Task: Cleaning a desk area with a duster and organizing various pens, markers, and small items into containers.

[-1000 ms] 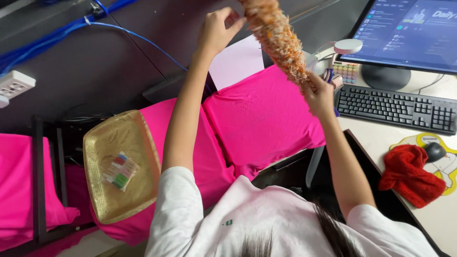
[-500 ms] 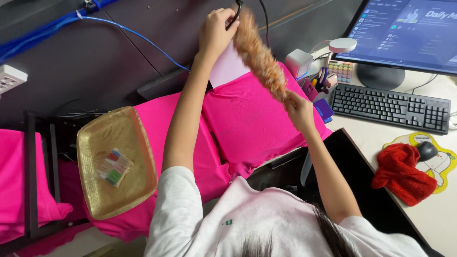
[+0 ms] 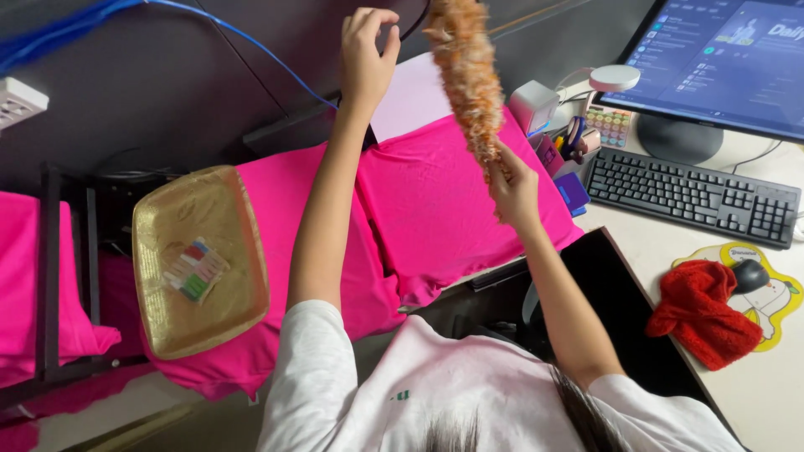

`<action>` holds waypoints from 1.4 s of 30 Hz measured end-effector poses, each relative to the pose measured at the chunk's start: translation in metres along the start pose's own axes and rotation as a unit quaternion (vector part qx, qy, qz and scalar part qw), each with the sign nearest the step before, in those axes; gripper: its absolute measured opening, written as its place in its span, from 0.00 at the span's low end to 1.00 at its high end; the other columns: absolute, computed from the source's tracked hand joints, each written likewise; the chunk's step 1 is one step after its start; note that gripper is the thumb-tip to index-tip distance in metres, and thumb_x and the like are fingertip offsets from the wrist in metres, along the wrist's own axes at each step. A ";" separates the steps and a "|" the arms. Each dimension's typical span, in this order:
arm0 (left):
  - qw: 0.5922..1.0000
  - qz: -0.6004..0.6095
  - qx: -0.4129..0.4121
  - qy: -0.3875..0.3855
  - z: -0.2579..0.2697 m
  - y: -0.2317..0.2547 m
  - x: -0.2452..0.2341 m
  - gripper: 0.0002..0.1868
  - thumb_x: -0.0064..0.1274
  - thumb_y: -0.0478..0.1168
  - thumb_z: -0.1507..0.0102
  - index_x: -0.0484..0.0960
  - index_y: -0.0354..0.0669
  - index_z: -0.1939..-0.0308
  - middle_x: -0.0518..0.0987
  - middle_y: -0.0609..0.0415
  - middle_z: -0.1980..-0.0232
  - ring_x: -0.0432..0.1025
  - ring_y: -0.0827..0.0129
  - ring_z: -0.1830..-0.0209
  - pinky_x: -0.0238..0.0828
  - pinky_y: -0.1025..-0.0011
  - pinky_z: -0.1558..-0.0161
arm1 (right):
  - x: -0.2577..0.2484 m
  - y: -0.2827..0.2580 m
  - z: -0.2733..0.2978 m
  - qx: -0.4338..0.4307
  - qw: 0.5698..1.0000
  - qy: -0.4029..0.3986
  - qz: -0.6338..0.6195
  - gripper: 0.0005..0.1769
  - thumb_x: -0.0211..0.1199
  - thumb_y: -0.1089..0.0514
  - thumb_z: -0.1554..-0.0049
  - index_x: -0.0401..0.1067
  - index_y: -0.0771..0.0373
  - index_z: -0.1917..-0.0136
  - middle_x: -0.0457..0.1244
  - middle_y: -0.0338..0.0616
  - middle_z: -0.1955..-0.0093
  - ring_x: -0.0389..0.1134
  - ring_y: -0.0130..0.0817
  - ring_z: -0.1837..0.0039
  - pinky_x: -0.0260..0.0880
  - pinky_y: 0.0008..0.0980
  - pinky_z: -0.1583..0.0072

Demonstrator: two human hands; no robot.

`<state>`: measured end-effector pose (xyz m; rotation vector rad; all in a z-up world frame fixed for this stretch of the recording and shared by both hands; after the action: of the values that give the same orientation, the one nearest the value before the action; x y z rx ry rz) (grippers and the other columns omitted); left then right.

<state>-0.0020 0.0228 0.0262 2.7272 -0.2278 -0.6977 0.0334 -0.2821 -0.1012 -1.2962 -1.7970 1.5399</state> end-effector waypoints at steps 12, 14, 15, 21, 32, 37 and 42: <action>1.000 0.011 -0.011 0.018 0.022 0.010 -0.002 0.06 0.58 0.32 0.35 0.80 0.41 0.54 0.79 0.52 0.54 0.73 0.58 0.54 0.73 0.64 0.53 | -0.019 0.003 0.011 -0.052 0.999 -0.009 0.011 0.23 0.62 0.67 0.37 0.71 0.61 0.29 0.68 0.40 0.57 0.68 0.23 0.60 0.69 0.26 0.59; 0.999 0.015 -0.027 0.011 0.027 0.019 -0.005 0.07 0.59 0.31 0.36 0.81 0.41 0.54 0.80 0.53 0.54 0.72 0.58 0.57 0.72 0.63 0.54 | -0.028 -0.011 0.014 0.030 0.999 -0.014 0.008 0.23 0.62 0.66 0.37 0.71 0.60 0.29 0.66 0.40 0.63 0.65 0.24 0.64 0.66 0.28 0.62; 0.999 0.013 -0.030 0.013 0.030 0.020 -0.005 0.07 0.59 0.31 0.36 0.81 0.41 0.54 0.80 0.53 0.54 0.72 0.58 0.57 0.72 0.63 0.54 | -0.035 -0.016 0.018 0.029 0.999 -0.018 0.009 0.23 0.62 0.66 0.37 0.71 0.60 0.29 0.66 0.40 0.63 0.65 0.24 0.64 0.66 0.28 0.62; 1.000 0.008 -0.006 0.021 0.040 0.027 -0.036 0.09 0.58 0.30 0.36 0.78 0.39 0.53 0.76 0.50 0.49 0.74 0.57 0.48 0.73 0.63 0.48 | -0.068 -0.041 0.054 -0.038 0.974 -0.140 0.172 0.19 0.64 0.64 0.39 0.74 0.63 0.34 0.67 0.51 0.62 0.69 0.27 0.61 0.70 0.32 0.56; 0.997 0.018 -0.057 -0.038 0.081 -0.026 -0.168 0.03 0.58 0.31 0.33 0.82 0.37 0.56 0.80 0.51 0.56 0.79 0.65 0.62 0.76 0.71 0.60 | -0.031 -0.065 0.048 -0.114 0.985 -0.054 0.119 0.15 0.63 0.68 0.33 0.74 0.67 0.33 0.66 0.46 0.56 0.66 0.27 0.55 0.68 0.29 0.51; 0.987 0.034 -0.140 -0.067 0.102 -0.046 -0.215 0.02 0.58 0.33 0.32 0.83 0.38 0.57 0.81 0.52 0.59 0.78 0.70 0.69 0.72 0.73 0.68 | 0.051 -0.037 0.047 -0.164 0.966 -0.074 0.187 0.19 0.64 0.70 0.38 0.75 0.68 0.34 0.69 0.51 0.55 0.71 0.31 0.56 0.70 0.31 0.53; 0.984 0.039 -0.134 -0.113 0.108 -0.084 -0.239 0.03 0.58 0.34 0.32 0.83 0.37 0.58 0.81 0.53 0.62 0.78 0.72 0.70 0.74 0.74 0.67 | 0.100 -0.018 0.065 -0.073 0.993 0.008 0.087 0.19 0.61 0.69 0.35 0.75 0.66 0.32 0.69 0.51 0.58 0.71 0.30 0.56 0.71 0.30 0.54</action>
<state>-0.2565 0.1278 0.0128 2.3726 -0.2683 -0.9420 -0.0721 -0.2297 -0.1266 -1.5670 -1.8591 1.5054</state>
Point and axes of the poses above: each hand's wrist, its own z-axis away from the middle knuckle, its own x-axis out of the palm, y = z × x, the point moved 2 cm from there along -z, towards the middle knuckle
